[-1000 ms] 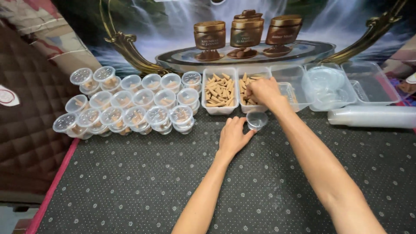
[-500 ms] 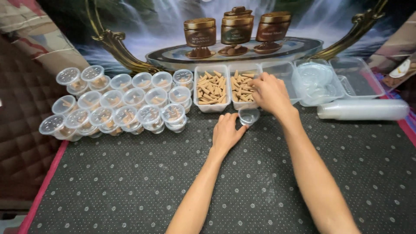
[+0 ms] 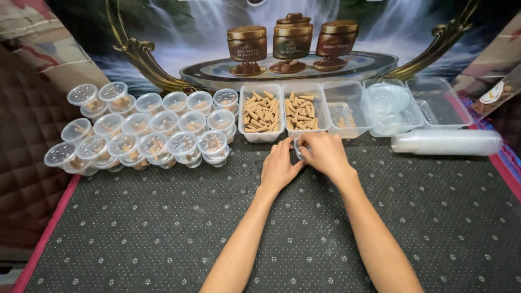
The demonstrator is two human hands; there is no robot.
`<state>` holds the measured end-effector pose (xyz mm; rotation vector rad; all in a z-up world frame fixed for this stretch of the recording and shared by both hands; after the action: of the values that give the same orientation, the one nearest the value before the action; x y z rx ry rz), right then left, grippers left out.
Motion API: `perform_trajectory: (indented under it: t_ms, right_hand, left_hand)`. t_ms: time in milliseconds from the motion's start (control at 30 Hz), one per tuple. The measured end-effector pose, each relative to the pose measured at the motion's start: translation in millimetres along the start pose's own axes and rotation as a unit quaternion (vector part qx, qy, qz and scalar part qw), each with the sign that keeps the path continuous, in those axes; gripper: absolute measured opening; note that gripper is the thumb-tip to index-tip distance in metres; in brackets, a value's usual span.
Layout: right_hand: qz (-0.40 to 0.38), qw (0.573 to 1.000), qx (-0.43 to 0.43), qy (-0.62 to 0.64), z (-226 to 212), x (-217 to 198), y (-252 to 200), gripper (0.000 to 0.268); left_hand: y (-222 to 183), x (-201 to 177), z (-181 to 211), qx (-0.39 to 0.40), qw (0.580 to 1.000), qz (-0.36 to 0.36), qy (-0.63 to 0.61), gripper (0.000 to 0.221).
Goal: Packing incense cones into small plastic containers for retail or storage.
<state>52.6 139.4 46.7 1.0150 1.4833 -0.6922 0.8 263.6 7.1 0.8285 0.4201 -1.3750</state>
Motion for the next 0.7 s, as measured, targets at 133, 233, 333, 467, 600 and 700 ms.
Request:
perform_trajectory:
  t_ms: [133, 233, 333, 467, 600, 700]
  right_hand:
    - [0.009, 1.000, -0.005, -0.006, -2, 3, 2, 0.016]
    - [0.020, 1.000, -0.011, -0.014, -9, -4, -1, 0.017]
    - [0.016, 1.000, -0.008, -0.016, -12, -6, -5, 0.018]
    - [0.010, 1.000, -0.006, -0.022, -13, -6, -5, 0.021]
    - [0.010, 1.000, -0.006, -0.020, -12, -5, -5, 0.021]
    - [0.006, 1.000, -0.002, -0.018, -13, -9, -6, 0.021]
  left_hand:
    - [0, -2, 2, 0.001, 1.000, -0.007, 0.001, 0.073]
    - [2, 0, -1, -0.003, 1.000, -0.025, -0.003, 0.073]
    - [0, 0, -1, -0.012, 0.999, -0.035, -0.009, 0.070]
    - [1, 1, -2, -0.021, 0.999, -0.037, -0.002, 0.067]
    - [1, -1, 0, -0.017, 0.999, -0.036, -0.007, 0.066]
    - [1, -3, 1, -0.018, 0.999, -0.041, -0.009, 0.065]
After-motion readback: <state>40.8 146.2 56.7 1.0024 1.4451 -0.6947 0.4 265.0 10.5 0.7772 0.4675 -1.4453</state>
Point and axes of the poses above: each hand's wrist, its own y-axis towards the middle knuckle, its own x-axis out of the palm, z = x × y, the point moved 6 cm from there along y, towards the middle knuckle, and after that the axes turned 1 degree about -z, right-handed, at the moved point
